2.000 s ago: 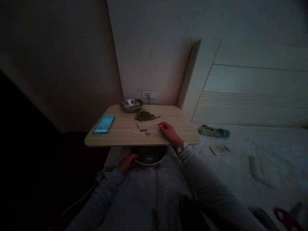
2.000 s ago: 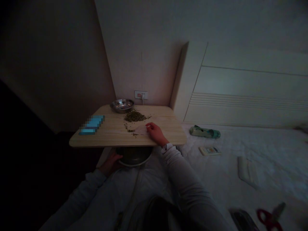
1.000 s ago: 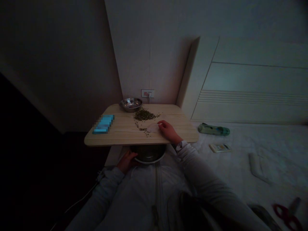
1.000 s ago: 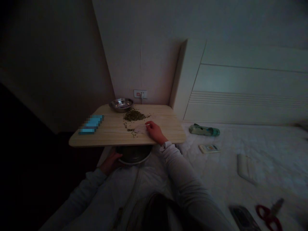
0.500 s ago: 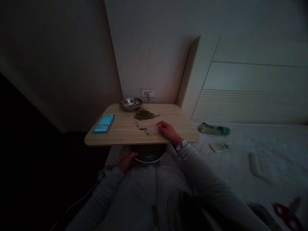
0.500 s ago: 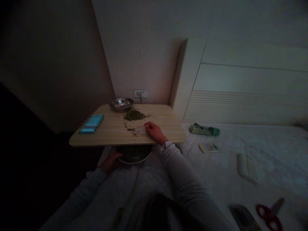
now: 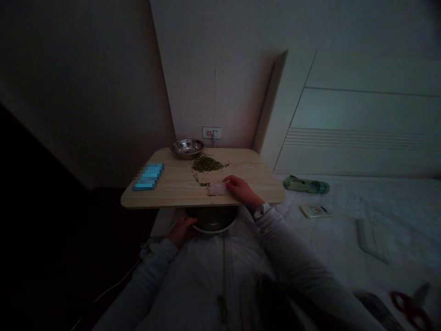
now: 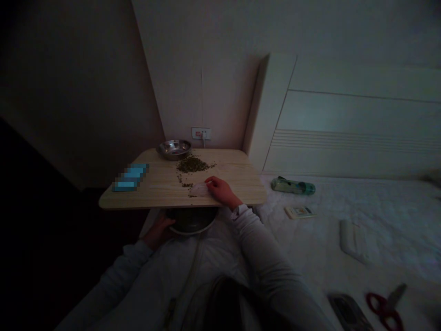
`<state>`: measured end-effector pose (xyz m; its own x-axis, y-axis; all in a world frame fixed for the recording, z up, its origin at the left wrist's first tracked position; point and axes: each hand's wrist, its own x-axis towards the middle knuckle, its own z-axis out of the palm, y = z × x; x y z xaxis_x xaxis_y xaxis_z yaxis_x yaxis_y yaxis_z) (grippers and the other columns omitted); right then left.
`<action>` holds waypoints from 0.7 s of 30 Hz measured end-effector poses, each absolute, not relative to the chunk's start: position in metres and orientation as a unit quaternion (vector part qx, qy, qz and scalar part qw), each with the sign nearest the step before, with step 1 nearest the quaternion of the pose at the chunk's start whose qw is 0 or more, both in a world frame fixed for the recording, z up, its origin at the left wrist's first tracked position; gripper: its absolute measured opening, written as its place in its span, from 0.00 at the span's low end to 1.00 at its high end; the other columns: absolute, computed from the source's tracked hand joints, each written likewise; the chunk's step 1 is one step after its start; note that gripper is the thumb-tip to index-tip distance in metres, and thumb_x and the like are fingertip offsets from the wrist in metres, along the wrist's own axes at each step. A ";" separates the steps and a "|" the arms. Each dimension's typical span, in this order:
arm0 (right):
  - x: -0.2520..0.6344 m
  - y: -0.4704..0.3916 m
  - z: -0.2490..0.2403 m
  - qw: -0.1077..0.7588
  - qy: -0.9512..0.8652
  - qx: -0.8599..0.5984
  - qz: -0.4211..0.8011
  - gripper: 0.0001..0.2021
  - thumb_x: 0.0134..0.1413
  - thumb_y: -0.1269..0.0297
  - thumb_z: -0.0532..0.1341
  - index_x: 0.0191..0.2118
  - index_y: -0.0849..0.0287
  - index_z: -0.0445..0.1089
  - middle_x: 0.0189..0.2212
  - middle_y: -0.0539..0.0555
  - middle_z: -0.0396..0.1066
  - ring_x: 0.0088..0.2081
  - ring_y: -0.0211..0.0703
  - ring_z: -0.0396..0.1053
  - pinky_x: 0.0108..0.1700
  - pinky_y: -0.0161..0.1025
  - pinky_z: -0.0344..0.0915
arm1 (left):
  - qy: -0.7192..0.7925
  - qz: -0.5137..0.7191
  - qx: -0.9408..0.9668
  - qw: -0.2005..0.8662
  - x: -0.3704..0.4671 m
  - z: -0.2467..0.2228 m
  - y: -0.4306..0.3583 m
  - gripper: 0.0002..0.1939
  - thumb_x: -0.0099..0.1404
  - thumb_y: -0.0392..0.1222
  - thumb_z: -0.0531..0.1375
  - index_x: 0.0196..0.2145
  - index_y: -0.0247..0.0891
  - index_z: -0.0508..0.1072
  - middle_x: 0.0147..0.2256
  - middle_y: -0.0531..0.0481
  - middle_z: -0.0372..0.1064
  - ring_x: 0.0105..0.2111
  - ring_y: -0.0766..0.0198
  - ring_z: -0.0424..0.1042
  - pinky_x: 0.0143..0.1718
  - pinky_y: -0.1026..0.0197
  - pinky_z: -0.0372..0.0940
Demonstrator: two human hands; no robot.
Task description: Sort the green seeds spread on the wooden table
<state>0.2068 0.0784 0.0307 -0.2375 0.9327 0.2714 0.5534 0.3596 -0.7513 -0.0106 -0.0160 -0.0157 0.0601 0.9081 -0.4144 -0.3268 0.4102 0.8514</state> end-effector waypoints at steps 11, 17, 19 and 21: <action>0.201 0.064 0.029 0.341 -0.747 -0.494 0.286 0.13 0.48 0.62 0.52 0.39 0.60 0.66 0.21 0.47 0.62 0.24 0.33 0.58 0.28 0.32 0.53 | 0.503 0.467 0.298 0.664 -0.010 -0.015 -0.017 0.17 0.47 0.34 0.58 0.37 0.37 0.63 0.29 0.51 0.68 0.25 0.62 0.69 0.22 0.60 0.66; 0.199 0.053 0.030 0.331 -0.744 -0.463 0.349 0.13 0.48 0.61 0.52 0.39 0.60 0.65 0.21 0.46 0.62 0.22 0.31 0.55 0.25 0.30 0.51 | 0.507 0.466 0.288 0.666 -0.011 -0.015 -0.016 0.17 0.47 0.33 0.58 0.38 0.36 0.63 0.31 0.50 0.69 0.25 0.62 0.69 0.21 0.60 0.66; 0.201 0.054 0.029 0.325 -0.742 -0.442 0.384 0.14 0.48 0.60 0.53 0.39 0.60 0.65 0.20 0.45 0.62 0.21 0.30 0.54 0.23 0.30 0.50 | 0.508 0.467 0.286 0.665 -0.010 -0.014 -0.017 0.17 0.47 0.33 0.58 0.38 0.36 0.63 0.32 0.49 0.69 0.26 0.62 0.69 0.21 0.61 0.66; 0.203 0.058 0.029 0.340 -0.731 -0.436 0.398 0.14 0.47 0.60 0.53 0.39 0.61 0.65 0.19 0.45 0.60 0.20 0.30 0.52 0.22 0.30 0.49 | 0.511 0.464 0.286 0.664 -0.009 -0.013 -0.017 0.17 0.47 0.33 0.58 0.38 0.36 0.64 0.32 0.49 0.69 0.26 0.62 0.70 0.21 0.61 0.66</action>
<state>0.2032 0.0580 0.0287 -0.3873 0.9096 0.1502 0.3671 0.3016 -0.8799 -0.0092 -0.0174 -0.0126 0.0459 0.9090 -0.4143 -0.3247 0.4058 0.8543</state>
